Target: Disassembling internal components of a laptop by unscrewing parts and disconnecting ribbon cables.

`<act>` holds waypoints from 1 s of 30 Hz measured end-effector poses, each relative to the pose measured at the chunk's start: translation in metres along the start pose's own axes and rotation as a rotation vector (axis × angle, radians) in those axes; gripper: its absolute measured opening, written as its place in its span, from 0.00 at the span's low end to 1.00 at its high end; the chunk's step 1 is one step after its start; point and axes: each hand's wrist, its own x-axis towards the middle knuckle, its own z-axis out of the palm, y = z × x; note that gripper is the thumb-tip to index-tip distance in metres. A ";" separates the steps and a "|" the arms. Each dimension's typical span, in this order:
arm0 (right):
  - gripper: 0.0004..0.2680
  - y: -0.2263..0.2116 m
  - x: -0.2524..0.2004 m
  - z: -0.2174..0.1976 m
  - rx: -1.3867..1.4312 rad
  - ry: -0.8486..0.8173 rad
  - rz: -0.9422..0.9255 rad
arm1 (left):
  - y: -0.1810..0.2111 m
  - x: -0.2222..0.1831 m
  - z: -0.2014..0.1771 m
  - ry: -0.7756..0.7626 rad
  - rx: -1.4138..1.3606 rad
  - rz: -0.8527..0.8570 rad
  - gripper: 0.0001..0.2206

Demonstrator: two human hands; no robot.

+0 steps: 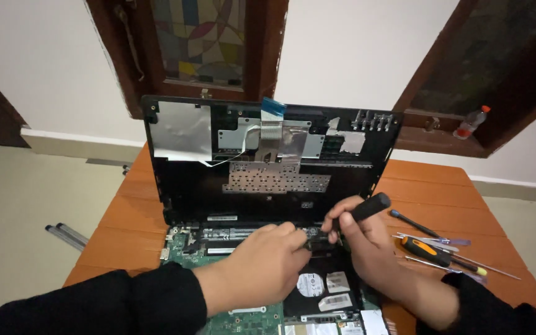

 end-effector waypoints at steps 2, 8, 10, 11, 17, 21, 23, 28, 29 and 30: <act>0.09 0.005 -0.002 -0.003 0.035 0.044 -0.006 | -0.009 0.000 -0.007 -0.053 0.035 0.054 0.05; 0.11 0.000 -0.007 -0.009 -0.038 -0.014 0.020 | -0.032 -0.007 -0.027 -0.164 0.038 0.240 0.11; 0.12 -0.001 -0.006 -0.009 -0.008 -0.055 0.034 | -0.035 -0.010 -0.027 -0.124 0.031 0.267 0.12; 0.12 0.000 -0.007 -0.009 0.024 -0.097 0.001 | -0.035 -0.010 -0.028 -0.121 0.028 0.268 0.13; 0.10 0.002 -0.009 -0.010 0.007 -0.179 -0.081 | -0.035 -0.011 -0.024 -0.067 -0.001 0.274 0.13; 0.09 0.002 -0.004 -0.007 -0.031 -0.194 -0.040 | -0.034 -0.012 -0.025 -0.041 -0.016 0.274 0.12; 0.10 -0.007 0.002 -0.005 -0.144 -0.204 -0.032 | -0.033 -0.011 -0.025 -0.043 0.000 0.276 0.12; 0.09 -0.002 0.000 -0.004 -0.322 -0.160 0.071 | -0.033 -0.012 -0.024 -0.025 0.011 0.276 0.12; 0.11 -0.003 -0.001 -0.003 -0.293 -0.143 0.129 | -0.033 -0.012 -0.025 -0.033 0.003 0.272 0.11; 0.14 -0.003 -0.002 -0.002 -0.265 -0.126 0.186 | -0.033 -0.012 -0.025 -0.042 -0.006 0.268 0.11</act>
